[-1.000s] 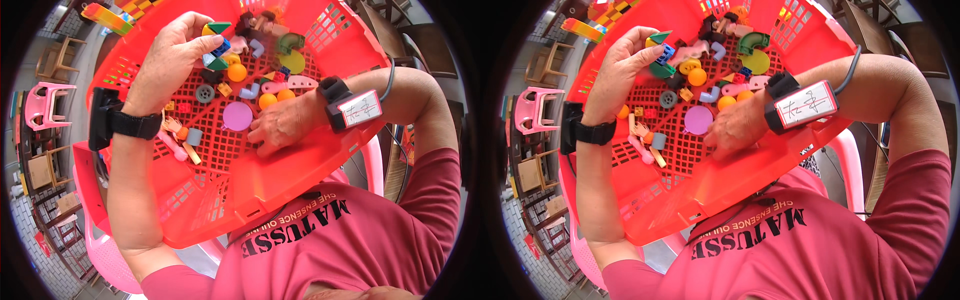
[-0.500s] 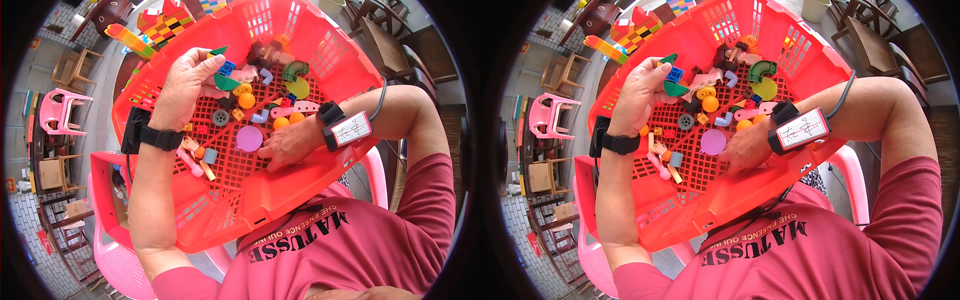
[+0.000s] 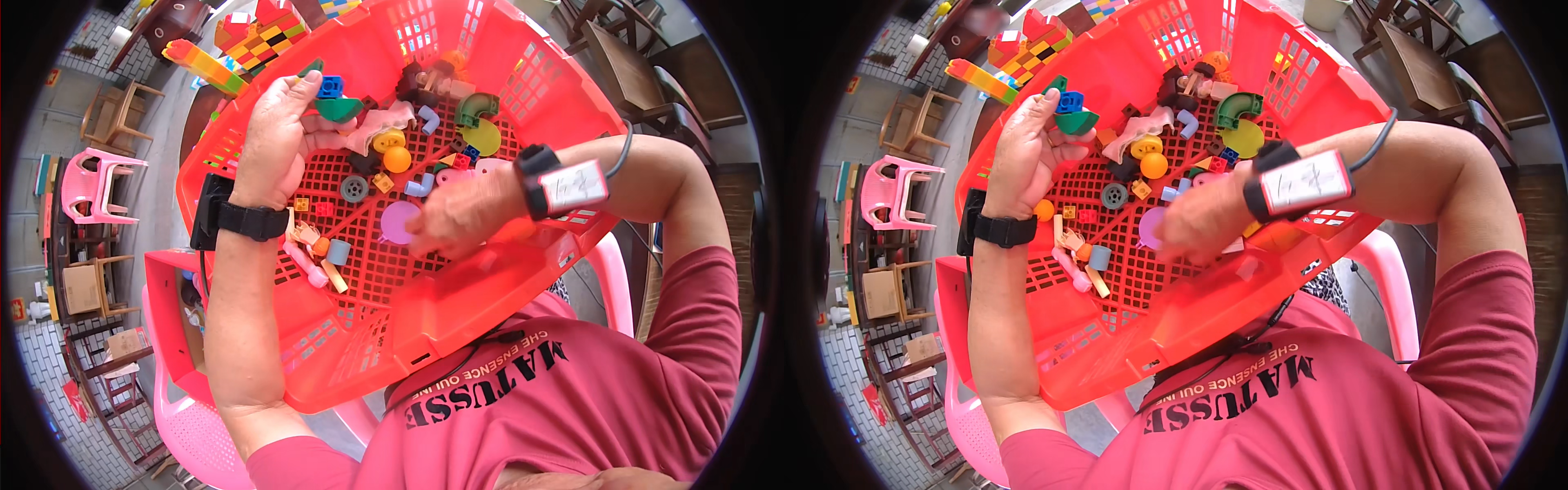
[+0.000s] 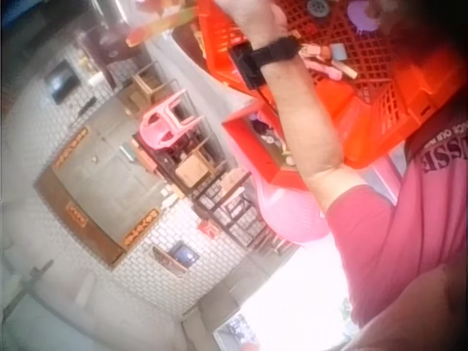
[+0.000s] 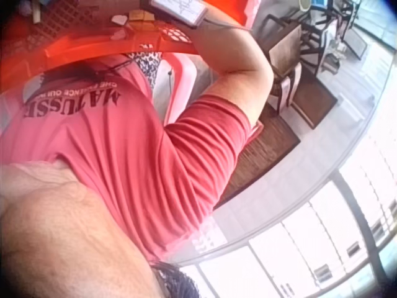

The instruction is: The person is assembling various colorful plastic and wooden blocks from a red basket.

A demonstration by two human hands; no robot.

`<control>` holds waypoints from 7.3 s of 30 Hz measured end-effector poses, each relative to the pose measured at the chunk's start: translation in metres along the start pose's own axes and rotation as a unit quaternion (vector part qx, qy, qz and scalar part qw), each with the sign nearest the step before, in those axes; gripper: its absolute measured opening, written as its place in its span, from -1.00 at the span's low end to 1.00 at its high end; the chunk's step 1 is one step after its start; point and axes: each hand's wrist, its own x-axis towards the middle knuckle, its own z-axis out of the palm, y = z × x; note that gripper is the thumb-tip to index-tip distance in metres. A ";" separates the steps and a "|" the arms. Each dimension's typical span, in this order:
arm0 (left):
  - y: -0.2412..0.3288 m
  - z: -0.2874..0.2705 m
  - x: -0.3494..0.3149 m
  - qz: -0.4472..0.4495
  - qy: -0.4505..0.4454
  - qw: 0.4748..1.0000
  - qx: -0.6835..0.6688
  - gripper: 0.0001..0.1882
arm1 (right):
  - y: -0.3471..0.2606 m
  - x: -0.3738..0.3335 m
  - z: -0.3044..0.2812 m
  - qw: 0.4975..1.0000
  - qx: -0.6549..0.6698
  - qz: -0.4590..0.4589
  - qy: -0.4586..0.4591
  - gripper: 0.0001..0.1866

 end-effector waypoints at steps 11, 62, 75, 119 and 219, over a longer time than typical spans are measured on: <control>-0.003 -0.009 0.005 0.039 0.032 0.997 -0.053 -0.75 | 0.056 -0.072 -0.106 0.764 0.401 -0.013 0.506 -0.92; -0.007 0.019 -0.007 0.003 -0.092 0.995 -0.029 -0.54 | 0.044 -0.035 -0.077 0.759 0.490 0.165 0.396 -0.57; -0.013 0.026 -0.008 0.118 -0.073 0.978 0.156 -0.66 | 0.048 -0.034 -0.079 0.838 0.388 0.122 0.364 -0.60; -0.004 0.029 -0.009 -0.033 -0.085 0.996 0.007 -0.57 | 0.040 -0.032 -0.078 0.833 0.379 0.158 0.370 -0.55; 0.009 0.033 -0.019 0.074 -0.057 0.996 -0.017 -0.63 | 0.054 -0.050 -0.090 0.696 0.611 -0.070 0.371 -0.84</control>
